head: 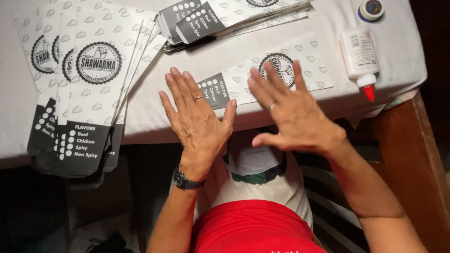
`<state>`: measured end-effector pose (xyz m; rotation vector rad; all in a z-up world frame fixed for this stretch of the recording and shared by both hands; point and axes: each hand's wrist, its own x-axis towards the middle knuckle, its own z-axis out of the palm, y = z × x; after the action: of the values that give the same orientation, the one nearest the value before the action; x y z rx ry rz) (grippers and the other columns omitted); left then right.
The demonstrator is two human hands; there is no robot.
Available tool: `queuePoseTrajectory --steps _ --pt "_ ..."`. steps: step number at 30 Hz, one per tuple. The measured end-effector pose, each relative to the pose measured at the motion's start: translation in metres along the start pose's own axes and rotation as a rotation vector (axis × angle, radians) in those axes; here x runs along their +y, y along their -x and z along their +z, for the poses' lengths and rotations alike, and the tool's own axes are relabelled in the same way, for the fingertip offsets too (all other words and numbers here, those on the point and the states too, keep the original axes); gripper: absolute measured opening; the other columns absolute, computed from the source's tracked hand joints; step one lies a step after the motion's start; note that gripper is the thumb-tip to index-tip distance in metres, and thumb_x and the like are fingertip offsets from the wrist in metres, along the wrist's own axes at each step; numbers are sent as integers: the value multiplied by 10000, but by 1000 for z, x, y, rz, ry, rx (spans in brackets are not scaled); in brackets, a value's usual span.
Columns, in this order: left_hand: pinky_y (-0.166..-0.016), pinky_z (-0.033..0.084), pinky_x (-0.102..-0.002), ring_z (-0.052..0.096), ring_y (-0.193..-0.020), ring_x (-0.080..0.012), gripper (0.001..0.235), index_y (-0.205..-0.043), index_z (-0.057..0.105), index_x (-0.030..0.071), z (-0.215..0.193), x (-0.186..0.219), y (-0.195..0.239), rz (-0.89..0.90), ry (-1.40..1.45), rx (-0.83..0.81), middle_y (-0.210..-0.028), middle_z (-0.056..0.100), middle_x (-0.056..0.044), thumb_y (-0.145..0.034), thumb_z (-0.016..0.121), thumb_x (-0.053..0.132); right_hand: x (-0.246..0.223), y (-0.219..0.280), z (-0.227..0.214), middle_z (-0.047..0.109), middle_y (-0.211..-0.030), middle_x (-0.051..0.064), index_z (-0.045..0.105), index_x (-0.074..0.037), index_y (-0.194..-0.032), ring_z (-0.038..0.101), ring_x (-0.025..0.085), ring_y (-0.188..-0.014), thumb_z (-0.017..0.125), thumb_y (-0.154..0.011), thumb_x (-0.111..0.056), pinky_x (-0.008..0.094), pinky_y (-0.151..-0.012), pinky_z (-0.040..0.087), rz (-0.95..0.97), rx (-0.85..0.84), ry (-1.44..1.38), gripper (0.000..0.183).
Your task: Assembling paper shawarma packaging by applying glue to tabs and folding them into shape.
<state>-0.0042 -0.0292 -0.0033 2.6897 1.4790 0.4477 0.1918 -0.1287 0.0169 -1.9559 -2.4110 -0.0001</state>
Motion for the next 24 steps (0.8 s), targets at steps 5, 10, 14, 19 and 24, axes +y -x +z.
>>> queuePoseTrajectory --steps 5,10,14,19,24 --pt "-1314 54 -560 44 -1597 -410 1066 -1618 113 -89 1 -2 1 -17 28 -28 -1687 68 -313 -1013 528 683 22 55 -1 120 -1721 175 120 17 -1647 -65 343 -1569 191 -901 -863 685 -1174 -124 215 35 24 1156" --pt "-1349 224 -618 180 -1617 -480 1066 -1651 198 15 23 -7 5 -2 114 228 -1687 119 -324 -960 718 639 58 114 24 491 -1797 309 713 181 -1632 37 431 -1658 488 -1098 -738 683 -1244 -81 306 233 281 1086" --pt "-1309 308 -635 260 -1557 -521 775 -1554 398 71 26 -8 6 101 189 481 -1638 315 -258 -1001 734 497 66 100 23 573 -1685 347 838 112 -1315 251 560 -1622 796 -1108 -305 726 -1270 3 288 441 181 468" --pt "-1209 343 -653 502 -1409 -450 357 -1377 632 46 17 -4 3 404 317 532 -1471 579 -167 -1054 718 172 60 57 -5 618 -1481 292 758 7 -1240 597 462 -1388 840 -930 5 622 -1302 295 88 506 -95 320" --pt "-859 597 -514 694 -1052 -414 80 -1050 704 -48 10 -4 -6 565 594 487 -1099 740 -184 -998 692 12 48 41 -14 750 -1111 269 733 122 -1025 724 460 -1106 786 -919 131 499 -998 596 -66 547 -230 119"
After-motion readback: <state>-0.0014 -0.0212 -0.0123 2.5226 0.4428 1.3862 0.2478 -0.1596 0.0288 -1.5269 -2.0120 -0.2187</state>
